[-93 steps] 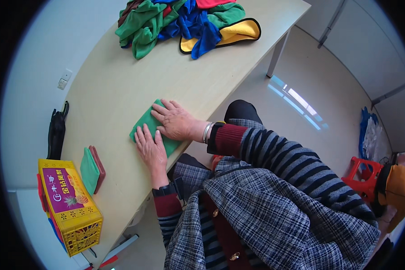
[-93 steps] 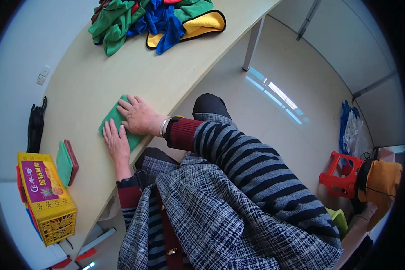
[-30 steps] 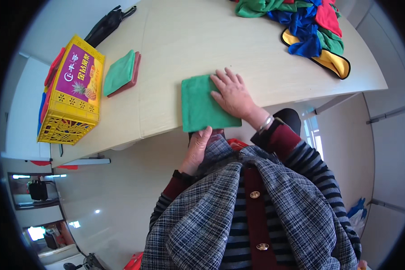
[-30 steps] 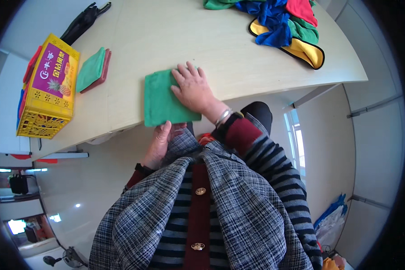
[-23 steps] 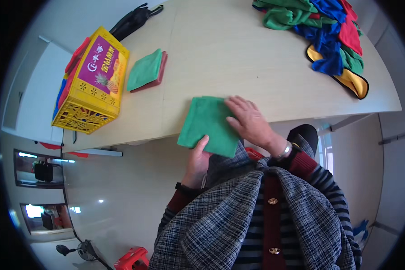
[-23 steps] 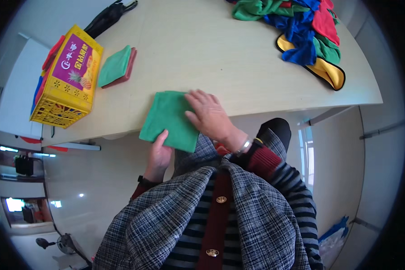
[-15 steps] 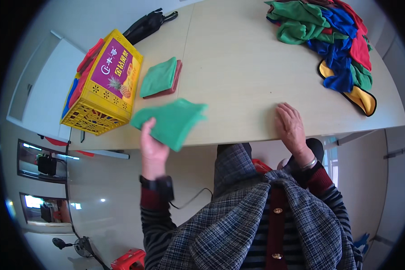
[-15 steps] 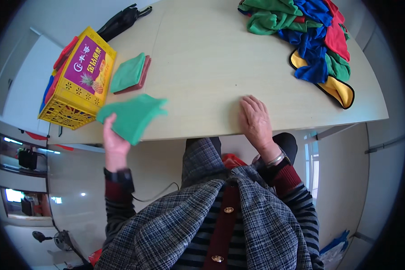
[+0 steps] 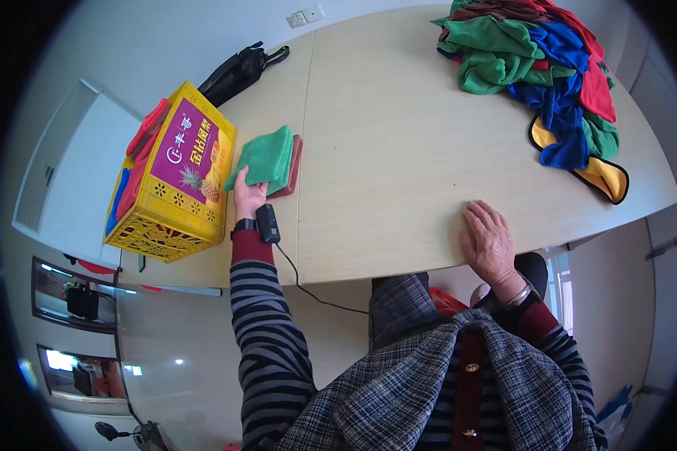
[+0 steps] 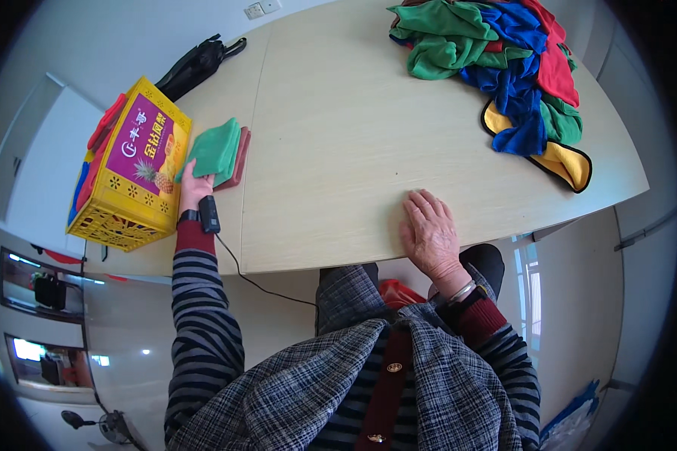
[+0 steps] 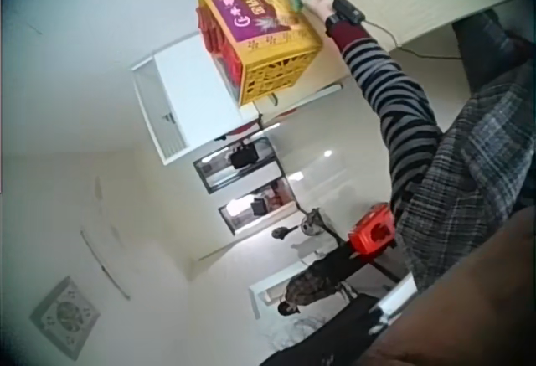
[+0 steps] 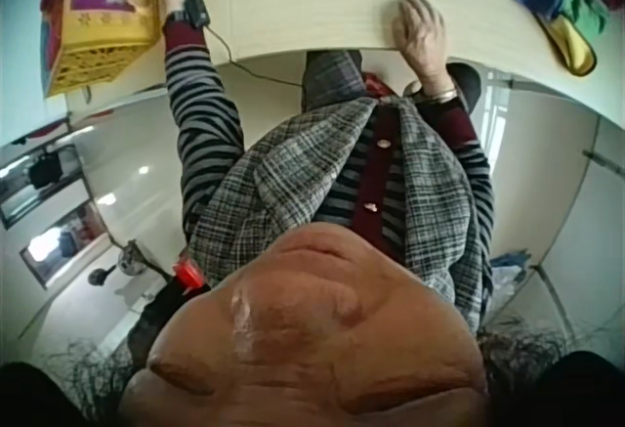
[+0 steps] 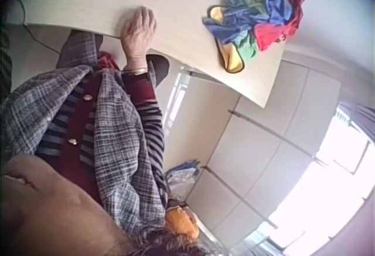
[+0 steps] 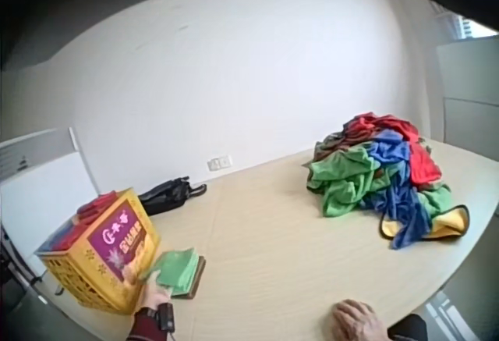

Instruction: Folding various pieces of green and yellow fabric on a table and stacking them.

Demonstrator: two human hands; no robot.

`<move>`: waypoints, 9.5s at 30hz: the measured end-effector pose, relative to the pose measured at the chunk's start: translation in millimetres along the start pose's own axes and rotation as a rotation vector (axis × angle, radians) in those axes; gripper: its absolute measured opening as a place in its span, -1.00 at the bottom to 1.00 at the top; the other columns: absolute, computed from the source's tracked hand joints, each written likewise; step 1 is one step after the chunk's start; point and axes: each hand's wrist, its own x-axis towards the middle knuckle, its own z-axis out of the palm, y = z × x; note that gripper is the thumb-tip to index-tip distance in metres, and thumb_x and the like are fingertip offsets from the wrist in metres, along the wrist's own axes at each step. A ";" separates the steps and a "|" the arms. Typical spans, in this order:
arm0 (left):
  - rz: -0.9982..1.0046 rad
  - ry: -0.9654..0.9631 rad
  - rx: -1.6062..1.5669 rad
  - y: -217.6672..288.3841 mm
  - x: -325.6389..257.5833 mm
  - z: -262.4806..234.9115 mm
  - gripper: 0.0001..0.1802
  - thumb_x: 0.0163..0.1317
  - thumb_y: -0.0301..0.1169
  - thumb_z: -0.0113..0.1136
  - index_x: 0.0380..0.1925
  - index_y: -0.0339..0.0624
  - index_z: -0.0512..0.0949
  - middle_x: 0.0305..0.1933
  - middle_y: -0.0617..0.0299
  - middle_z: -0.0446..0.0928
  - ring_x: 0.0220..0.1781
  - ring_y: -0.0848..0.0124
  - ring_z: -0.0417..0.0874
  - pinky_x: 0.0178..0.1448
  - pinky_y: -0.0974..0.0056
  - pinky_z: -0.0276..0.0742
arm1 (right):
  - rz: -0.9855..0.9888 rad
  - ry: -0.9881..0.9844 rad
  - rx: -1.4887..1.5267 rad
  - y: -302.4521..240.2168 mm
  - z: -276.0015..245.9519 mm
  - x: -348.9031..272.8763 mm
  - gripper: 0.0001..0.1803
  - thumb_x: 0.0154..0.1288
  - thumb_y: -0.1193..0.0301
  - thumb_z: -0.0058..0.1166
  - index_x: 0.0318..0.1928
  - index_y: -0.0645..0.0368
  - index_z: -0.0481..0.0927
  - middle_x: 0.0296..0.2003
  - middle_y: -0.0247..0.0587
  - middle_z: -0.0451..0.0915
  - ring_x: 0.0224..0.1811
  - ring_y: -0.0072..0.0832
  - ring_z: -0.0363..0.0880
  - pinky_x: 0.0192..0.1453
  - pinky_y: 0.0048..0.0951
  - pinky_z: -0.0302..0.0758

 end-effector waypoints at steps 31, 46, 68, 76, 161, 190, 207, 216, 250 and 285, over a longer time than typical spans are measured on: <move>0.128 -0.191 0.709 -112.6 -240.6 0.4 -0.83 0.45 -0.29 0.13 -0.32 -0.10 0.50 -0.34 0.26 0.61 -0.41 0.52 0.58 -0.32 0.45 0.44 | 0.486 0.816 -0.672 299.4 -174.3 4.3 -0.62 0.13 0.41 0.27 0.01 0.14 0.65 -0.12 -0.03 0.71 -0.03 0.00 0.66 0.06 -0.15 0.59; 0.260 -0.452 0.843 -165.0 -286.1 89.4 -0.87 0.36 -0.45 0.21 -0.18 -0.28 0.52 -0.28 0.19 0.61 -0.33 0.46 0.62 -0.22 0.39 0.53 | 0.451 0.005 1.169 81.7 -130.4 68.9 -0.68 0.36 0.37 0.19 0.06 0.22 0.61 -0.23 -0.43 0.61 -0.19 -0.66 0.54 -0.08 -0.52 0.49; -0.035 -1.139 0.468 -101.6 -307.2 177.3 -0.17 -0.01 -0.38 0.59 0.30 -0.25 0.44 0.09 0.20 0.64 0.14 0.40 0.63 0.31 0.31 0.46 | 0.148 -0.002 1.768 -63.2 -198.3 98.7 -0.76 0.46 0.36 0.12 -0.03 0.28 0.57 -0.09 -0.15 0.68 -0.06 -0.35 0.72 0.13 -0.34 0.65; -0.508 -1.263 0.162 -96.2 -297.5 146.0 -0.33 -0.04 -0.47 0.54 0.15 -0.36 0.57 0.01 0.13 0.71 0.02 0.37 0.72 0.26 0.33 0.54 | 0.333 -0.017 1.812 -75.7 -237.8 97.0 -0.78 0.47 0.39 0.12 -0.01 0.27 0.59 -0.18 -0.17 0.68 -0.17 -0.40 0.70 0.02 -0.42 0.63; 0.568 -0.129 1.053 -162.3 -265.7 9.4 -0.88 0.29 -0.63 0.16 -0.18 -0.31 0.54 -0.34 0.34 0.53 -0.37 0.61 0.46 -0.27 0.45 0.43 | 0.899 0.227 1.094 52.6 -66.6 -87.0 -0.77 0.41 0.30 0.18 -0.06 0.18 0.63 -0.30 -0.40 0.67 -0.40 -0.63 0.64 -0.26 -0.59 0.58; 0.912 -0.954 1.210 -216.9 -355.2 99.9 -0.51 -0.05 -0.68 0.25 -0.01 -0.25 0.64 -0.05 -0.02 0.69 0.04 0.03 0.72 0.11 0.11 0.65 | 0.407 -0.363 0.712 32.0 -100.7 -61.1 -0.70 0.34 0.43 0.23 0.04 0.23 0.64 -0.09 -0.14 0.69 -0.10 -0.40 0.70 -0.03 -0.43 0.66; 0.516 -0.858 0.915 -132.1 -392.7 64.5 -0.70 0.20 -0.72 0.11 -0.08 -0.36 0.64 -0.02 -0.07 0.70 0.00 0.14 0.77 0.12 0.22 0.64 | -0.043 -0.179 0.551 102.5 -104.0 -25.0 -0.71 0.14 0.71 0.20 -0.12 0.15 0.68 0.21 -0.16 0.60 0.40 -0.13 0.43 0.43 -0.18 0.42; 0.356 -0.530 0.885 -112.4 -358.6 38.7 -0.91 0.35 -0.54 0.18 -0.26 -0.38 0.61 -0.39 0.33 0.56 -0.35 0.58 0.50 -0.25 0.42 0.42 | 0.101 -0.640 0.556 68.1 -150.9 27.6 -0.79 0.29 0.53 0.26 -0.07 0.28 0.65 -0.26 -0.22 0.68 -0.14 -0.49 0.64 0.08 -0.39 0.56; 0.676 0.015 1.435 -140.7 -207.9 39.7 -0.64 0.33 -0.22 0.25 -0.42 -0.28 0.40 -0.51 -0.07 0.48 -0.47 0.01 0.51 -0.33 0.04 0.42 | 0.297 -0.212 0.069 62.2 37.4 133.2 -0.67 0.26 0.15 0.20 -0.18 0.16 0.69 -0.30 -0.01 0.71 -0.19 -0.09 0.70 -0.06 -0.17 0.59; 0.802 -0.012 1.769 -177.3 -279.3 45.8 -0.66 0.34 -0.25 0.23 -0.46 -0.24 0.38 -0.36 -0.01 0.46 -0.20 -0.03 0.53 -0.11 -0.05 0.40 | 0.412 -0.020 0.510 65.3 -39.2 -26.0 -0.72 0.22 0.53 0.17 -0.03 0.17 0.61 -0.44 -0.25 0.59 -0.33 -0.37 0.54 -0.14 -0.34 0.52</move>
